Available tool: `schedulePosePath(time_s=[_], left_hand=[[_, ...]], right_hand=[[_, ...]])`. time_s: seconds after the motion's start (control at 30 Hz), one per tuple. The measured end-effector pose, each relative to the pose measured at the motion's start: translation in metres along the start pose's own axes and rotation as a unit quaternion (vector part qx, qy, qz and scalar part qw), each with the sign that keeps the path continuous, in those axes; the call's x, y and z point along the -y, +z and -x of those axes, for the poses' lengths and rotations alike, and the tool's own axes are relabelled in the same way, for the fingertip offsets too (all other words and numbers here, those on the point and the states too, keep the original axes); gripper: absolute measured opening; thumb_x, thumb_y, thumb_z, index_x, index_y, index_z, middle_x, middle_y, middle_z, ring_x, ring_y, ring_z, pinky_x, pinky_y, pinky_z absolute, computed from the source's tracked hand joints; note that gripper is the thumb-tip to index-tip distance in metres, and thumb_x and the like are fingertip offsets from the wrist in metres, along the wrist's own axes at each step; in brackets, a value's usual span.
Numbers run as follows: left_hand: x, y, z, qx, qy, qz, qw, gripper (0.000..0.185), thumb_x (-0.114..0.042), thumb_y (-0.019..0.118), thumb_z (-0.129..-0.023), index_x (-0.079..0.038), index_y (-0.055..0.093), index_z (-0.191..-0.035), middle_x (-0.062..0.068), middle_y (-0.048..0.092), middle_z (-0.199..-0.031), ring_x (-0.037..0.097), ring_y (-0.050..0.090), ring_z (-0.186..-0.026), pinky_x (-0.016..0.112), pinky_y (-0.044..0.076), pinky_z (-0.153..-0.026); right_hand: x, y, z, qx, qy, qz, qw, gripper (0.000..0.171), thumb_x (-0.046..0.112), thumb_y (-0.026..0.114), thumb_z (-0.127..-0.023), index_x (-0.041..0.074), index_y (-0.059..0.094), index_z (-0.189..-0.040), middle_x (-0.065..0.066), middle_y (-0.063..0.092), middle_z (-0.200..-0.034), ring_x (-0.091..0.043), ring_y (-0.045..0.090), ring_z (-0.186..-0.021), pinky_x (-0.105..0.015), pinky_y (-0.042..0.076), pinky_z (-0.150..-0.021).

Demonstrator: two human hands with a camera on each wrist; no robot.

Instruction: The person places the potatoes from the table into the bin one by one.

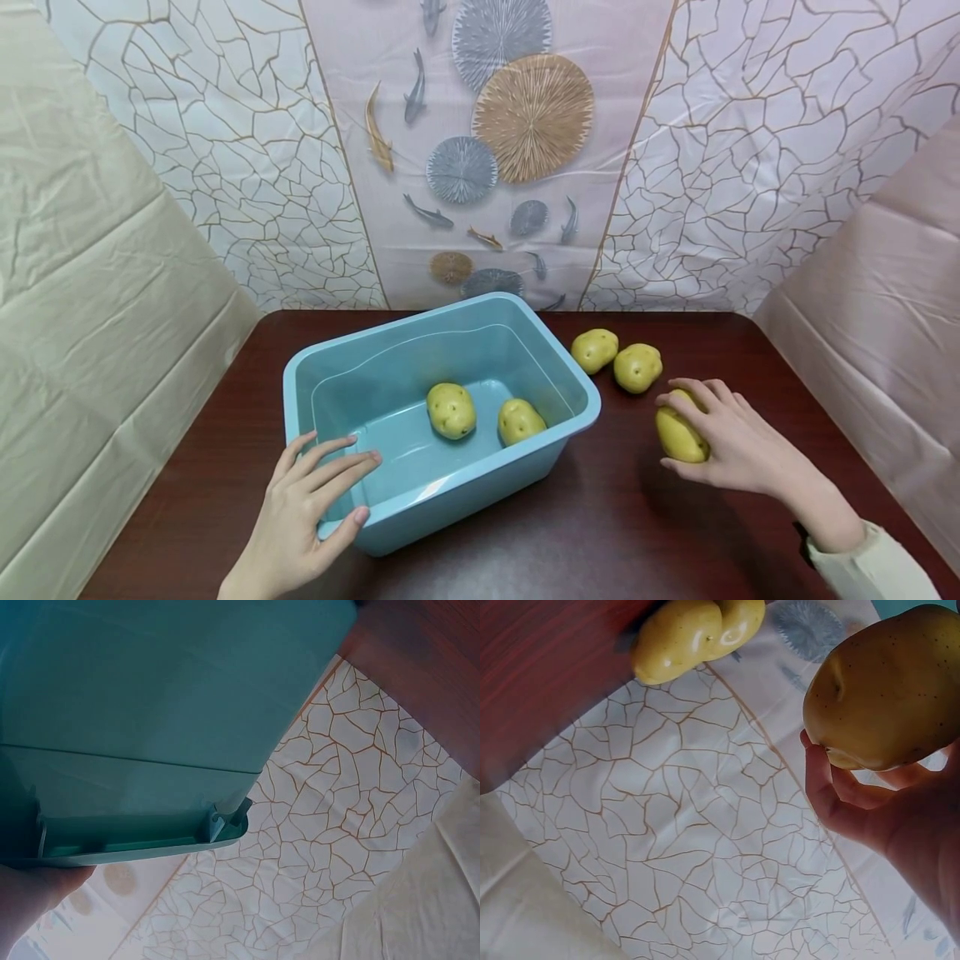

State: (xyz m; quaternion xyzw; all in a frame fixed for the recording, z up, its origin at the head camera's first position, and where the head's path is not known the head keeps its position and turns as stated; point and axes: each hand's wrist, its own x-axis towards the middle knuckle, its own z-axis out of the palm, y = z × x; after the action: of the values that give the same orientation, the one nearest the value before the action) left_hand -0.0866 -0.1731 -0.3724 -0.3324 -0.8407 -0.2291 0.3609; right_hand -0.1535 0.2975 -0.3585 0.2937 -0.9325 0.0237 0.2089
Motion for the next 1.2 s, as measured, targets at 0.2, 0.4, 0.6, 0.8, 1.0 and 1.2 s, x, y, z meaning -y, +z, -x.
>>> schedulePosePath(time_s=[0.2, 0.4, 0.6, 0.8, 1.0, 1.2], left_hand=[[0.0, 0.0, 0.0, -0.003, 0.0, 0.001, 1.0, 0.038, -0.042, 0.044, -0.089, -0.018, 0.064, -0.111, -0.003, 0.066, -0.102, 0.019, 0.053, -0.104, 0.039, 0.02, -0.102], [0.0, 0.001, 0.0, -0.006, 0.001, 0.003, 1.0, 0.038, -0.041, 0.044, -0.089, -0.018, 0.064, -0.111, -0.003, 0.067, -0.102, 0.019, 0.053, -0.104, 0.039, 0.02, -0.102], [0.0, 0.0, 0.0, -0.002, -0.001, 0.0, 1.0, 0.038, -0.041, 0.043, -0.09, -0.018, 0.064, -0.111, -0.003, 0.066, -0.102, 0.019, 0.053, -0.105, 0.039, 0.02, -0.102], [0.0, -0.001, 0.0, 0.002, -0.003, 0.0, 1.0, 0.037, -0.041, 0.043, -0.089, -0.018, 0.063, -0.111, -0.003, 0.066, -0.101, 0.02, 0.053, -0.105, 0.039, 0.02, -0.102], [0.0, -0.001, 0.0, 0.002, -0.004, 0.001, 1.0, 0.038, -0.041, 0.043, -0.09, -0.018, 0.063, -0.112, -0.003, 0.066, -0.101, 0.02, 0.053, -0.105, 0.039, 0.02, -0.102], [0.0, -0.001, 0.0, 0.002, -0.003, 0.003, 1.0, 0.037, -0.041, 0.044, -0.089, -0.018, 0.063, -0.112, -0.003, 0.066, -0.101, 0.02, 0.053, -0.105, 0.039, 0.02, -0.102]], right_hand=[[0.004, -0.003, -0.004, -0.007, -0.006, -0.004, 1.0, 0.065, 0.045, 0.077, -0.05, 0.023, 0.055, -0.107, -0.003, 0.049, -0.115, -0.019, 0.043, -0.097, -0.036, 0.037, -0.067], [0.007, -0.007, -0.009, -0.014, -0.012, -0.01, 1.0, 0.065, 0.045, 0.077, -0.05, 0.024, 0.056, -0.108, -0.002, 0.048, -0.116, -0.019, 0.043, -0.097, -0.036, 0.036, -0.069], [0.011, -0.011, -0.015, -0.022, -0.027, -0.011, 0.999, 0.064, 0.047, 0.074, -0.053, 0.023, 0.056, -0.109, -0.006, 0.049, -0.116, -0.019, 0.042, -0.1, -0.034, 0.035, -0.07], [0.014, -0.015, -0.019, -0.023, -0.038, -0.015, 0.999, 0.065, 0.046, 0.074, -0.055, 0.021, 0.055, -0.112, -0.007, 0.047, -0.119, -0.022, 0.043, -0.101, -0.037, 0.035, -0.069], [0.017, -0.019, -0.023, -0.021, -0.04, -0.013, 0.999, 0.067, 0.047, 0.074, -0.055, 0.021, 0.054, -0.114, -0.007, 0.047, -0.12, -0.021, 0.041, -0.102, -0.036, 0.034, -0.071], [0.019, -0.022, -0.026, -0.033, -0.053, -0.02, 0.998, 0.068, 0.047, 0.075, -0.055, 0.02, 0.055, -0.114, -0.008, 0.047, -0.12, -0.021, 0.041, -0.102, -0.036, 0.035, -0.07]])
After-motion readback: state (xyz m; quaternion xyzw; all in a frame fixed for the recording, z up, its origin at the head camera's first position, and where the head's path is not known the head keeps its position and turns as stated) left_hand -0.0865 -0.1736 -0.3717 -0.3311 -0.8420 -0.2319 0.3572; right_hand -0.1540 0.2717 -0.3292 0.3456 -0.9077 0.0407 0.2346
